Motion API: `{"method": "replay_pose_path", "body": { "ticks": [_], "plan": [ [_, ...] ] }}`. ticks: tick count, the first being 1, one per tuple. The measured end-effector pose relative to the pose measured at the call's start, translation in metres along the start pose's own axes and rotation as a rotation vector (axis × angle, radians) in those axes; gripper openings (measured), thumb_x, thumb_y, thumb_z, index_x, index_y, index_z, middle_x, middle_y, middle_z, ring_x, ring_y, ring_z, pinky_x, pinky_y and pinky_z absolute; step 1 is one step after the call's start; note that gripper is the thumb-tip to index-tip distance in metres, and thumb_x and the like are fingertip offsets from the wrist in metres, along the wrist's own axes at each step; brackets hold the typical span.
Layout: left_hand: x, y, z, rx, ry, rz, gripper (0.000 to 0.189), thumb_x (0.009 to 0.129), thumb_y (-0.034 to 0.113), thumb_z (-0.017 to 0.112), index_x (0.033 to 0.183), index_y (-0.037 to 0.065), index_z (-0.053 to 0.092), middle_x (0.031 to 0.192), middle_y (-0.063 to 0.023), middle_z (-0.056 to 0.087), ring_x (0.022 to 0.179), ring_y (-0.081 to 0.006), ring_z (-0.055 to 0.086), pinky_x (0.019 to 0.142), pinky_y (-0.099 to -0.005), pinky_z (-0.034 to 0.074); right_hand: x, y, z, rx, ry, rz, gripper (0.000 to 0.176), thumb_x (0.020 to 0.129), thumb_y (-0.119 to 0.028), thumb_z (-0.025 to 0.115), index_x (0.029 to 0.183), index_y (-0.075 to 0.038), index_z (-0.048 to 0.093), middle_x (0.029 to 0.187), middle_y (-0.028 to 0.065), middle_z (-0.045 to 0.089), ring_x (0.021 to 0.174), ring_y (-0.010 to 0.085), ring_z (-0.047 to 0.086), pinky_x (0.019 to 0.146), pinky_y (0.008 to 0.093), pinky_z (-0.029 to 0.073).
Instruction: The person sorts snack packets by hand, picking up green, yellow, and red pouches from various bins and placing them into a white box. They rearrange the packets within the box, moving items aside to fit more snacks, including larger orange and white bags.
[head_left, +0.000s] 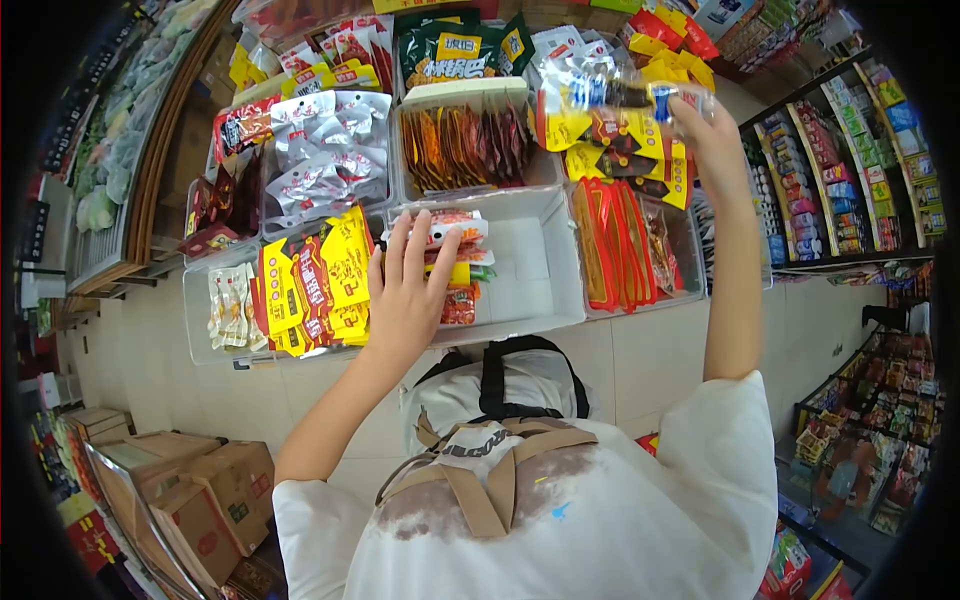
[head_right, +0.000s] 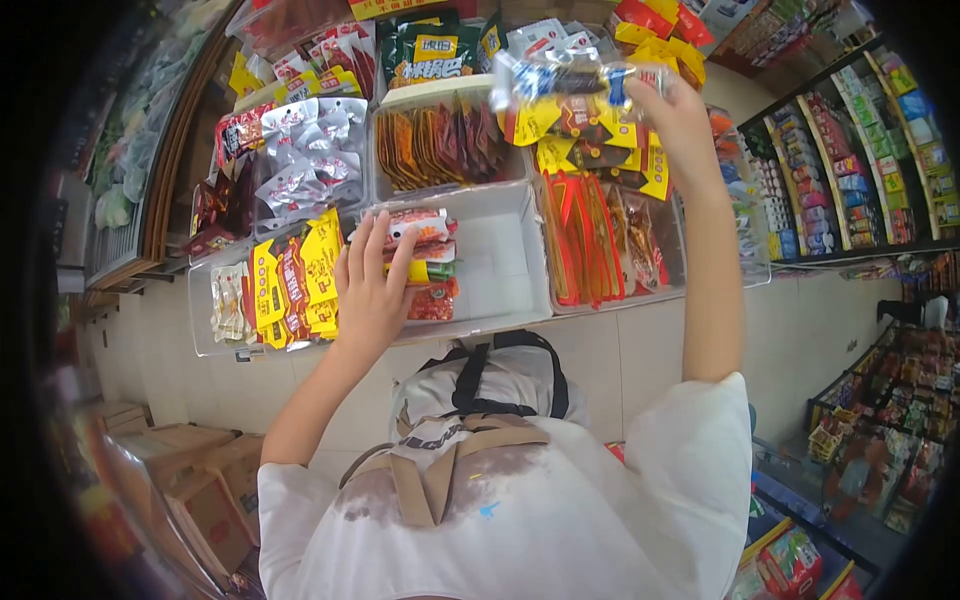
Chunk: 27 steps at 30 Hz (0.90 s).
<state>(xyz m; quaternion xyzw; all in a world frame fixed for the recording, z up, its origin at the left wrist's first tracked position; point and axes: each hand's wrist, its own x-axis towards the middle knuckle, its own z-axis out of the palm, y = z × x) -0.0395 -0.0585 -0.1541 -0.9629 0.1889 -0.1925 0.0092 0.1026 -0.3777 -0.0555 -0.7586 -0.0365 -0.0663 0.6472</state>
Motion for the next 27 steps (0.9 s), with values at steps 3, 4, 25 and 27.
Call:
{"method": "replay_pose_path", "body": {
  "ticks": [3, 4, 25, 27],
  "plan": [
    [0.0, 0.001, -0.001, -0.035, -0.015, -0.011, 0.069, 0.066, 0.016, 0.067, 0.13, 0.015, 0.042, 0.137, -0.0144, 0.033, 0.126, -0.0314, 0.032, 0.098, -0.0435, 0.026, 0.071, 0.033, -0.017, -0.302, 0.0, -0.031, 0.03, 0.081, -0.019, 0.059, 0.102, 0.002, 0.057, 0.092, 0.0073, 0.062, 0.079, 0.0119, 0.058, 0.069, 0.0256, 0.047],
    [0.001, 0.002, -0.001, -0.03, -0.012, -0.014, 0.069, 0.066, 0.016, 0.067, 0.13, 0.015, 0.042, 0.137, -0.0144, 0.033, 0.126, -0.0314, 0.032, 0.098, -0.0435, 0.026, 0.091, 0.044, -0.018, -0.379, -0.022, 0.014, 0.032, 0.079, -0.02, 0.06, 0.102, 0.003, 0.057, 0.092, 0.0071, 0.062, 0.079, 0.0121, 0.058, 0.068, 0.0257, 0.047],
    [0.006, 0.004, -0.004, -0.088, 0.024, -0.01, 0.068, 0.06, 0.008, 0.065, 0.125, 0.01, 0.045, 0.132, -0.0177, 0.038, 0.123, -0.0342, 0.036, 0.097, -0.0445, 0.028, 0.076, 0.069, -0.022, -1.256, -0.11, -0.245, 0.053, 0.065, -0.044, 0.07, 0.095, -0.001, 0.059, 0.095, 0.0199, 0.059, 0.094, 0.0325, 0.057, 0.079, 0.0409, 0.045],
    [0.006, 0.004, -0.003, -0.085, 0.024, -0.005, 0.068, 0.06, 0.007, 0.065, 0.125, 0.01, 0.045, 0.132, -0.0179, 0.038, 0.123, -0.0345, 0.037, 0.097, -0.0447, 0.028, 0.083, 0.072, -0.031, -1.16, -0.09, -0.326, 0.043, 0.069, -0.037, 0.069, 0.092, -0.002, 0.058, 0.093, 0.0176, 0.059, 0.088, 0.0312, 0.059, 0.076, 0.0403, 0.046]
  ]
}}
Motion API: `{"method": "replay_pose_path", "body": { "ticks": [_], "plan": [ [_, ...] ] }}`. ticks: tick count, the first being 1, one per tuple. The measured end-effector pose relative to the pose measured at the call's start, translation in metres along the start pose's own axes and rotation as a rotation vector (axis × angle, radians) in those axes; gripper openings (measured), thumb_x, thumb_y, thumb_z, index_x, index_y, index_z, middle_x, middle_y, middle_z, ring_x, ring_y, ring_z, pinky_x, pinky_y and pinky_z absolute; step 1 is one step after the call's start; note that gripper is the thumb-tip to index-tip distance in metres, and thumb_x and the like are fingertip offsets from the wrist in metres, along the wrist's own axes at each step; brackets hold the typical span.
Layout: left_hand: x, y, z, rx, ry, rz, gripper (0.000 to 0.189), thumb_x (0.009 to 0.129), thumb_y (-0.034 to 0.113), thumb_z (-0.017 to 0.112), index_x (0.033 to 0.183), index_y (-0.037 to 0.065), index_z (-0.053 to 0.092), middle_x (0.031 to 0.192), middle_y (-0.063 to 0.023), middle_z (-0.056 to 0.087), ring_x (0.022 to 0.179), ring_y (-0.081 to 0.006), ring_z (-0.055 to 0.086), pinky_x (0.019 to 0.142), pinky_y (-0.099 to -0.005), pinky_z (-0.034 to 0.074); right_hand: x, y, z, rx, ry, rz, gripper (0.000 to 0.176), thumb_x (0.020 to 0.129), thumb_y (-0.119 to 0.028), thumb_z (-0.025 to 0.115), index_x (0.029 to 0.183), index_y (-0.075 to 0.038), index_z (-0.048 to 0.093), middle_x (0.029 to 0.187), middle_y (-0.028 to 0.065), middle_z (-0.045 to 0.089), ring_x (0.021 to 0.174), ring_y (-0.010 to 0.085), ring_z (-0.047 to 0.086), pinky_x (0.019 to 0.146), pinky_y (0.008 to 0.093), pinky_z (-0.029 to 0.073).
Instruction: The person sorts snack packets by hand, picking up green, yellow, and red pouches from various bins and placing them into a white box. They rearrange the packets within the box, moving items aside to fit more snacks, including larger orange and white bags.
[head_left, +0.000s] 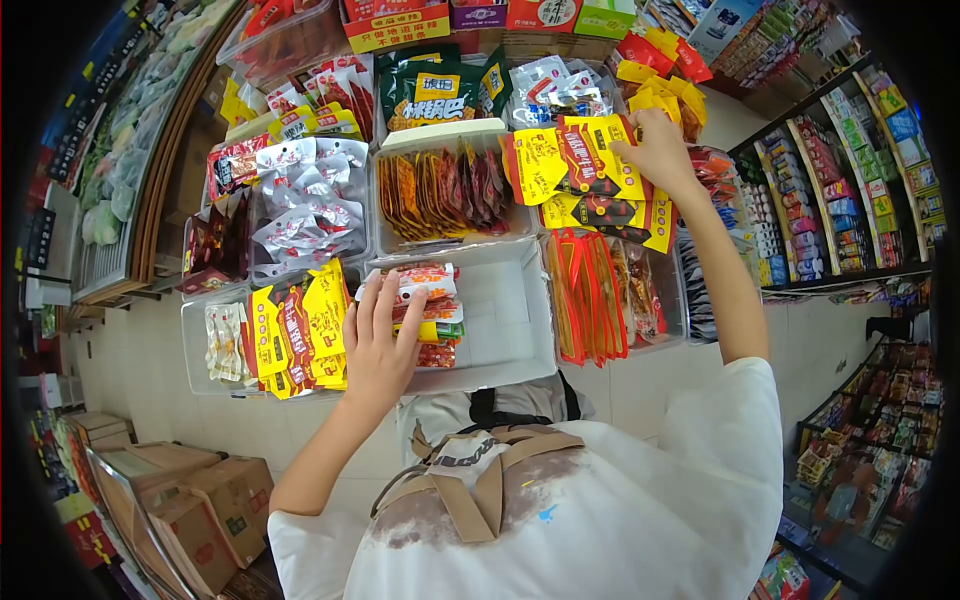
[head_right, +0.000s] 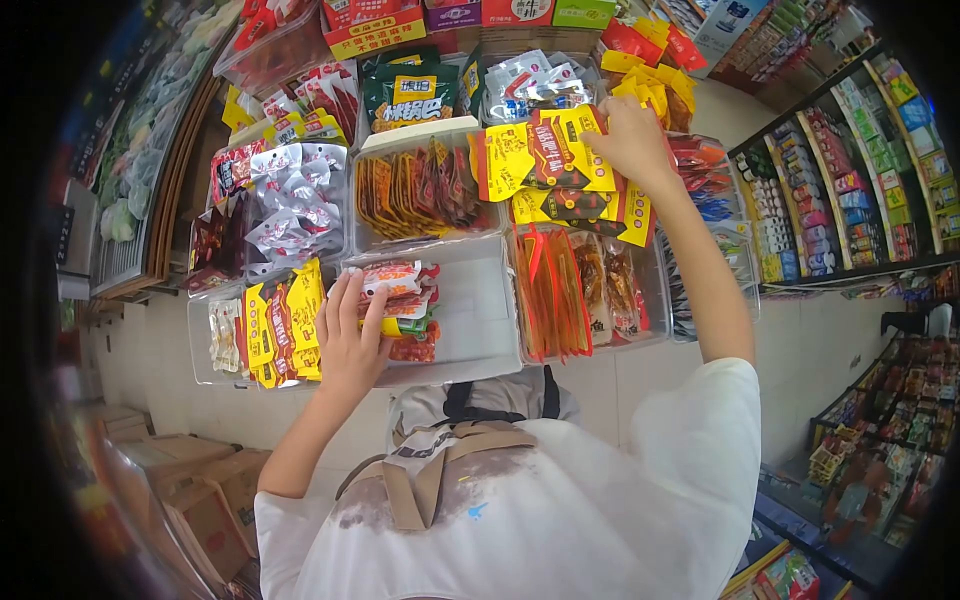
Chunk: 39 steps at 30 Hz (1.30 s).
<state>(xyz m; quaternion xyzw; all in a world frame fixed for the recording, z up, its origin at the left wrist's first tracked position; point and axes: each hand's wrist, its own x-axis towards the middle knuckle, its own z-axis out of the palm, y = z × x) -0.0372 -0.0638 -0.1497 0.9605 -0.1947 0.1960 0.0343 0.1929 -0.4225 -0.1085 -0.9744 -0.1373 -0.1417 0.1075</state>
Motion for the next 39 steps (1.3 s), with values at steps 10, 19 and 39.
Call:
{"method": "replay_pose_path", "body": {
  "ticks": [10, 19, 39],
  "plan": [
    [-0.001, -0.001, 0.0, -0.005, 0.001, -0.008, 0.067, 0.06, 0.004, 0.062, 0.125, 0.01, 0.045, 0.132, -0.018, 0.038, 0.123, -0.0345, 0.037, 0.095, -0.0445, 0.029, 0.025, -0.019, -0.096, 0.876, 0.253, -0.001, 0.015, 0.084, -0.018, 0.061, 0.091, -0.007, 0.053, 0.074, -0.0022, 0.06, 0.065, 0.0025, 0.053, 0.053, 0.0182, 0.042],
    [-0.002, -0.002, 0.001, 0.042, -0.006, -0.013, 0.064, 0.063, 0.007, 0.062, 0.125, 0.012, 0.047, 0.134, -0.0153, 0.037, 0.124, -0.0308, 0.036, 0.096, -0.0412, 0.028, 0.0, -0.1, -0.106, 0.881, -0.028, -0.167, 0.017, 0.087, -0.007, 0.055, 0.103, -0.002, 0.051, 0.097, 0.0024, 0.06, 0.085, 0.0057, 0.056, 0.07, 0.0192, 0.045],
    [-0.003, -0.003, 0.003, 0.045, 0.0, -0.015, 0.065, 0.062, 0.007, 0.062, 0.125, 0.013, 0.047, 0.131, -0.015, 0.04, 0.123, -0.0302, 0.039, 0.095, -0.041, 0.03, -0.05, -0.159, -0.045, 0.093, -0.698, -0.583, 0.015, 0.077, -0.008, 0.053, 0.087, -0.008, 0.063, 0.066, 0.011, 0.06, 0.064, 0.0297, 0.058, 0.062, 0.0406, 0.046]
  ]
}}
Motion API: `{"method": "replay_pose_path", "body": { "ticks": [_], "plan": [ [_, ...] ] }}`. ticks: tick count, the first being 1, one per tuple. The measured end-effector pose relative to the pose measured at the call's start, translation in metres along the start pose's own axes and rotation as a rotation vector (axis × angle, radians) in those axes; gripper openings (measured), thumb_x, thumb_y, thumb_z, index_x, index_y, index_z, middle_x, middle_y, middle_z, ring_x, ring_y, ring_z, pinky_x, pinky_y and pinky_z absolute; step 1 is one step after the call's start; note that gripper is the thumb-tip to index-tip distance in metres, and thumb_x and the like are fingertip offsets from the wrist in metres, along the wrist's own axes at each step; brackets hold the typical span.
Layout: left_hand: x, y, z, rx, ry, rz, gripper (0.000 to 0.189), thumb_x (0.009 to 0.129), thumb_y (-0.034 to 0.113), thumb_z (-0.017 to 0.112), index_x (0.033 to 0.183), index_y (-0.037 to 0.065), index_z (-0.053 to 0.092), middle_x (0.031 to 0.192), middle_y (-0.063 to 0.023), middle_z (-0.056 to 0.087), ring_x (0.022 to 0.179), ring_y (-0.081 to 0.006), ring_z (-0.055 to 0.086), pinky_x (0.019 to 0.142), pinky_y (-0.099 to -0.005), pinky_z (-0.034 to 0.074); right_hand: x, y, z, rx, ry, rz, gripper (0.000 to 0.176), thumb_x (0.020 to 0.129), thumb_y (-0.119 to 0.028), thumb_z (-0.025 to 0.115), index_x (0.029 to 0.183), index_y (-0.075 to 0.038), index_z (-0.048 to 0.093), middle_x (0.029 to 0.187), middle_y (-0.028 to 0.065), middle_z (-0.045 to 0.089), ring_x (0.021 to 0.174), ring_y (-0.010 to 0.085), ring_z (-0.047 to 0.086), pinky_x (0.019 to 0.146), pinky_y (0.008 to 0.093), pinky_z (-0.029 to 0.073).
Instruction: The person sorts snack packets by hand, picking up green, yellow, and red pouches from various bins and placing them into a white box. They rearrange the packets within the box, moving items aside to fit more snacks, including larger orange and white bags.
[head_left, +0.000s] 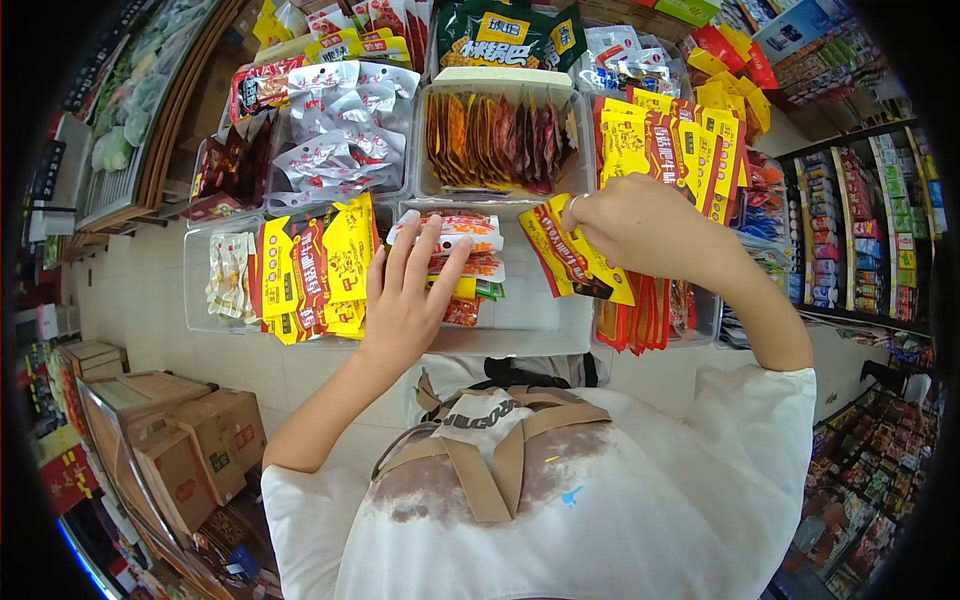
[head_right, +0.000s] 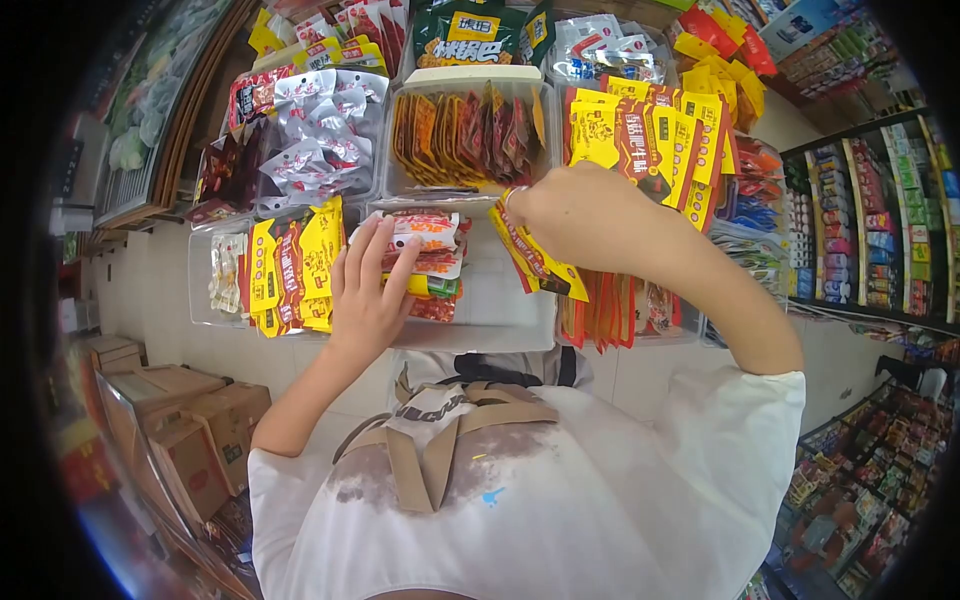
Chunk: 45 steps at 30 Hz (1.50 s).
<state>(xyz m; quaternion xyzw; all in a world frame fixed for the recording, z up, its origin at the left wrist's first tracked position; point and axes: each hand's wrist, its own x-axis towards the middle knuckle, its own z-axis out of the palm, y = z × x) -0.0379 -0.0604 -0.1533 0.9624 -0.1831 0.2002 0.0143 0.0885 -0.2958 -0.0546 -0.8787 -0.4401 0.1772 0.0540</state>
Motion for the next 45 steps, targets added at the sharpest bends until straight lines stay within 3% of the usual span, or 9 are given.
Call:
{"method": "replay_pose_path", "body": {
  "ticks": [15, 22, 24, 30, 35, 39, 41, 43, 45],
  "plan": [
    [0.0, 0.001, 0.001, -0.011, -0.007, -0.006, 0.065, 0.062, 0.007, 0.062, 0.125, 0.013, 0.047, 0.131, -0.0152, 0.04, 0.122, -0.0316, 0.039, 0.094, -0.0418, 0.03, 0.053, 0.013, 0.048, -0.535, 0.127, -0.579, 0.005, 0.07, -0.015, 0.059, 0.072, -0.012, 0.063, 0.078, -0.0013, 0.055, 0.084, 0.0167, 0.051, 0.073, 0.0283, 0.042],
    [0.0, -0.001, 0.001, -0.033, 0.008, -0.003, 0.065, 0.061, 0.006, 0.062, 0.125, 0.012, 0.047, 0.131, -0.0154, 0.04, 0.122, -0.0314, 0.039, 0.094, -0.0417, 0.031, 0.029, 0.013, 0.036, -0.327, 0.05, -0.338, 0.012, 0.072, -0.011, 0.059, 0.079, -0.011, 0.067, 0.083, 0.0043, 0.054, 0.086, 0.0202, 0.052, 0.073, 0.0312, 0.043],
    [0.0, -0.001, 0.001, -0.036, 0.011, -0.001, 0.065, 0.061, 0.006, 0.062, 0.125, 0.012, 0.047, 0.131, -0.0154, 0.04, 0.122, -0.0315, 0.039, 0.094, -0.0417, 0.031, 0.026, 0.015, 0.031, -0.332, -0.271, -0.214, 0.015, 0.069, -0.01, 0.06, 0.082, -0.012, 0.068, 0.083, 0.0037, 0.054, 0.088, 0.0205, 0.052, 0.072, 0.032, 0.043],
    [0.002, 0.0, 0.0, -0.032, 0.006, 0.001, 0.065, 0.061, 0.006, 0.062, 0.124, 0.012, 0.048, 0.131, -0.0152, 0.04, 0.122, -0.0315, 0.039, 0.094, -0.0415, 0.031, 0.04, 0.029, 0.044, -0.483, 0.05, -0.395, 0.009, 0.066, -0.01, 0.06, 0.072, -0.01, 0.067, 0.081, 0.0018, 0.053, 0.085, 0.0196, 0.052, 0.073, 0.0315, 0.044],
    [0.002, 0.001, 0.001, -0.032, 0.0, -0.014, 0.064, 0.061, 0.006, 0.062, 0.124, 0.013, 0.048, 0.132, -0.0148, 0.04, 0.123, -0.0306, 0.038, 0.095, -0.0412, 0.03, 0.028, 0.021, 0.025, -0.435, -0.061, -0.205, 0.006, 0.067, -0.01, 0.061, 0.069, -0.008, 0.066, 0.091, 0.006, 0.053, 0.088, 0.0217, 0.051, 0.08, 0.0323, 0.043],
    [0.001, 0.0, 0.002, -0.036, -0.003, -0.013, 0.066, 0.061, 0.006, 0.063, 0.125, 0.013, 0.048, 0.133, -0.0146, 0.039, 0.123, -0.0305, 0.037, 0.096, -0.0414, 0.029, 0.005, 0.042, -0.03, 0.132, 0.204, -0.133, 0.018, 0.075, -0.009, 0.06, 0.092, -0.008, 0.063, 0.108, 0.0058, 0.055, 0.104, 0.0239, 0.05, 0.091, 0.0349, 0.039],
    [0.0, 0.0, 0.002, -0.035, -0.002, -0.013, 0.066, 0.061, 0.006, 0.063, 0.125, 0.013, 0.048, 0.132, -0.0147, 0.039, 0.124, -0.0306, 0.037, 0.096, -0.0416, 0.029, -0.011, 0.079, -0.046, -0.014, 0.473, 0.067, 0.02, 0.079, -0.018, 0.061, 0.094, -0.005, 0.06, 0.09, 0.0089, 0.061, 0.085, 0.0224, 0.059, 0.079, 0.0315, 0.046],
    [0.001, 0.001, 0.001, -0.031, -0.011, -0.016, 0.067, 0.061, 0.005, 0.063, 0.125, 0.013, 0.047, 0.132, -0.015, 0.039, 0.124, -0.031, 0.036, 0.096, -0.042, 0.029, -0.029, 0.1, -0.062, -0.086, 0.354, 0.579, 0.036, 0.077, -0.036, 0.062, 0.089, -0.002, 0.061, 0.077, 0.0119, 0.062, 0.074, 0.0267, 0.06, 0.069, 0.035, 0.047],
    [0.001, 0.002, 0.0, -0.028, -0.019, -0.028, 0.057, 0.069, 0.008, 0.057, 0.125, 0.015, 0.048, 0.132, -0.0141, 0.04, 0.123, -0.0304, 0.038, 0.094, -0.0416, 0.031, -0.042, 0.129, -0.048, -0.038, 0.278, 0.653, 0.044, 0.075, -0.044, 0.061, 0.085, -0.001, 0.06, 0.072, 0.0128, 0.061, 0.069, 0.0269, 0.06, 0.064, 0.0358, 0.046]
  ]
}}
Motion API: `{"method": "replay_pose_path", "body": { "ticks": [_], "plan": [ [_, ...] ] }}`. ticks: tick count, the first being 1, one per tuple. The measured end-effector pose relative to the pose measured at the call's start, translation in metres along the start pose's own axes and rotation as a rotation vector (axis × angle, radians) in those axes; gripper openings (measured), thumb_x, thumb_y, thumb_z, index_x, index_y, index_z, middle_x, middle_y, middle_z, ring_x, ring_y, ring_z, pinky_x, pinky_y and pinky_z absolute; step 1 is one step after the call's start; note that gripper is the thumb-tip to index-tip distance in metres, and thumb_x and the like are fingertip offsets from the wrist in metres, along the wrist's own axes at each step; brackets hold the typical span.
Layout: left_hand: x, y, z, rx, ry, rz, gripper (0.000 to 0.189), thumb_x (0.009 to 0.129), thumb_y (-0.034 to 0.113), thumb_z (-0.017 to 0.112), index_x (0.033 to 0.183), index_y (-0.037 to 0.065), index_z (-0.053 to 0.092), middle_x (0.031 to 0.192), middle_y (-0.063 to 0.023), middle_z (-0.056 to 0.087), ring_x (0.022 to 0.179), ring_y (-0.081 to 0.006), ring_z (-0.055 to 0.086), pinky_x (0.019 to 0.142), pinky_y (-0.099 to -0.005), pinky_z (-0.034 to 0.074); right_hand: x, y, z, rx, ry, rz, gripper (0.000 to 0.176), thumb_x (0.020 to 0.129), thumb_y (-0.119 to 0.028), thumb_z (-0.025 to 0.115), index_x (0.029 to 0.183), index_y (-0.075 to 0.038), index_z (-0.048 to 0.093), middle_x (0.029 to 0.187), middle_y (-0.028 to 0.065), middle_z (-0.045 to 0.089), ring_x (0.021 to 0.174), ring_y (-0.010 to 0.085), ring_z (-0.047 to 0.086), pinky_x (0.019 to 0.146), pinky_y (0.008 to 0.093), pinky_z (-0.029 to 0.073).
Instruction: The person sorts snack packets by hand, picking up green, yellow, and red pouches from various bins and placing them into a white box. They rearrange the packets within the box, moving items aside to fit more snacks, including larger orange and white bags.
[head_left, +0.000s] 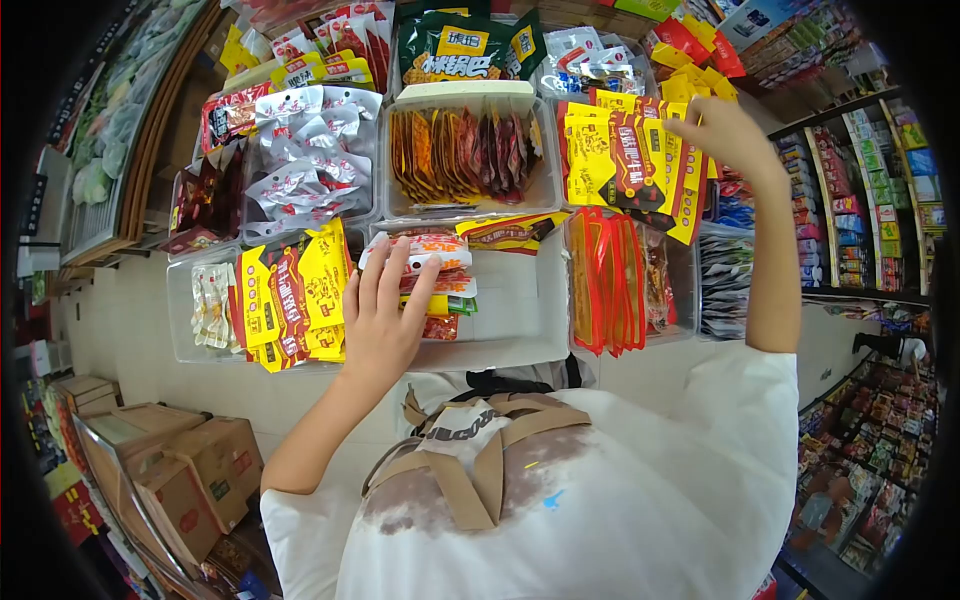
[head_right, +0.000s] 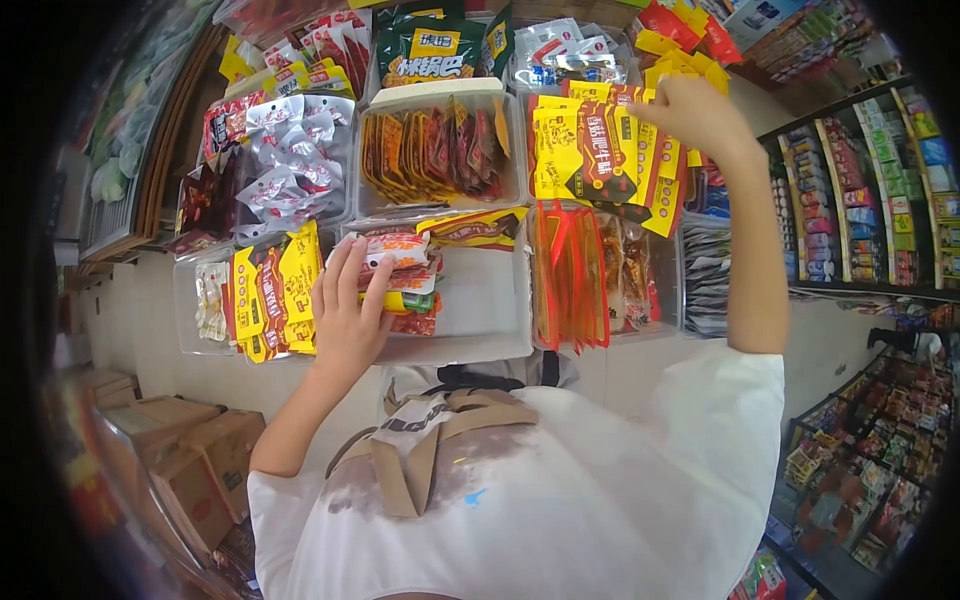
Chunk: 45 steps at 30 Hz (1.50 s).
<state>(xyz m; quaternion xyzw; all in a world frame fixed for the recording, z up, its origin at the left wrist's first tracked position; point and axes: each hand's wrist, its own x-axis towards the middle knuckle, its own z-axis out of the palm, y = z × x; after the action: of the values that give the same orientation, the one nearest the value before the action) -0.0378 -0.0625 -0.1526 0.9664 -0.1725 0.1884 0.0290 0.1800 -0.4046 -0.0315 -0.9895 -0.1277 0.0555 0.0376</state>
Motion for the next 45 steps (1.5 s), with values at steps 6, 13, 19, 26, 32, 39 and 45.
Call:
{"method": "replay_pose_path", "body": {
  "ticks": [6, 13, 19, 26, 32, 39, 45],
  "plan": [
    [0.0, -0.002, 0.002, -0.023, 0.0, 0.023, 0.067, 0.061, 0.004, 0.062, 0.125, 0.011, 0.046, 0.132, -0.0163, 0.038, 0.124, -0.0324, 0.036, 0.096, -0.0429, 0.029, -0.011, -0.001, 0.047, 0.033, -0.174, 0.165, 0.067, 0.069, -0.063, 0.058, 0.078, 0.004, 0.06, 0.071, 0.0163, 0.061, 0.067, 0.0277, 0.061, 0.062, 0.0365, 0.047],
    [0.001, 0.0, -0.001, -0.03, 0.003, 0.021, 0.066, 0.06, 0.004, 0.062, 0.125, 0.011, 0.046, 0.132, -0.0166, 0.038, 0.123, -0.0327, 0.037, 0.096, -0.0431, 0.029, -0.017, -0.001, 0.052, 0.279, -0.023, 0.092, 0.044, 0.075, -0.04, 0.063, 0.079, 0.003, 0.056, 0.077, 0.0139, 0.06, 0.072, 0.0213, 0.06, 0.065, 0.0308, 0.046],
    [0.001, -0.001, -0.001, -0.052, 0.003, 0.016, 0.068, 0.059, 0.004, 0.064, 0.125, 0.011, 0.046, 0.132, -0.0163, 0.038, 0.123, -0.0326, 0.037, 0.096, -0.0433, 0.029, -0.017, 0.025, 0.055, 1.606, 0.117, 0.236, 0.031, 0.078, -0.019, 0.057, 0.102, 0.0, 0.053, 0.091, 0.0088, 0.062, 0.077, 0.0162, 0.061, 0.07, 0.0289, 0.049],
    [-0.001, -0.001, -0.001, -0.03, -0.021, -0.015, 0.057, 0.071, 0.009, 0.058, 0.126, 0.017, 0.048, 0.133, -0.0124, 0.04, 0.123, -0.0294, 0.038, 0.093, -0.0412, 0.032, -0.026, 0.036, 0.064, 1.994, -0.088, 0.33, 0.032, 0.082, -0.009, 0.054, 0.11, 0.004, 0.048, 0.101, 0.0156, 0.062, 0.082, 0.0193, 0.064, 0.074, 0.0316, 0.053],
    [0.0, -0.002, 0.0, -0.052, 0.006, 0.014, 0.066, 0.061, 0.004, 0.063, 0.125, 0.011, 0.046, 0.132, -0.016, 0.038, 0.123, -0.0326, 0.036, 0.096, -0.0434, 0.029, -0.027, 0.034, 0.064, 1.78, -0.052, 0.207, 0.035, 0.081, -0.008, 0.057, 0.112, 0.004, 0.047, 0.103, 0.0139, 0.06, 0.083, 0.0171, 0.063, 0.074, 0.0293, 0.053],
    [0.002, -0.001, 0.0, -0.033, 0.016, 0.01, 0.058, 0.068, 0.007, 0.059, 0.124, 0.014, 0.048, 0.131, -0.0142, 0.04, 0.122, -0.0308, 0.039, 0.093, -0.0417, 0.031, -0.055, -0.027, 0.006, 1.671, -0.105, -0.089, 0.038, 0.078, -0.016, 0.063, 0.11, -0.001, 0.051, 0.099, 0.0088, 0.059, 0.089, 0.0164, 0.059, 0.08, 0.0286, 0.048],
    [0.0, -0.002, 0.002, -0.042, 0.021, 0.029, 0.064, 0.062, 0.005, 0.062, 0.124, 0.011, 0.048, 0.131, -0.0159, 0.039, 0.122, -0.0324, 0.037, 0.096, -0.0431, 0.03, -0.07, -0.105, -0.038, 1.178, -0.521, -0.778, 0.034, 0.076, -0.019, 0.063, 0.103, 0.0, 0.055, 0.092, 0.0101, 0.059, 0.083, 0.0169, 0.057, 0.075, 0.0288, 0.047]
  ]
}}
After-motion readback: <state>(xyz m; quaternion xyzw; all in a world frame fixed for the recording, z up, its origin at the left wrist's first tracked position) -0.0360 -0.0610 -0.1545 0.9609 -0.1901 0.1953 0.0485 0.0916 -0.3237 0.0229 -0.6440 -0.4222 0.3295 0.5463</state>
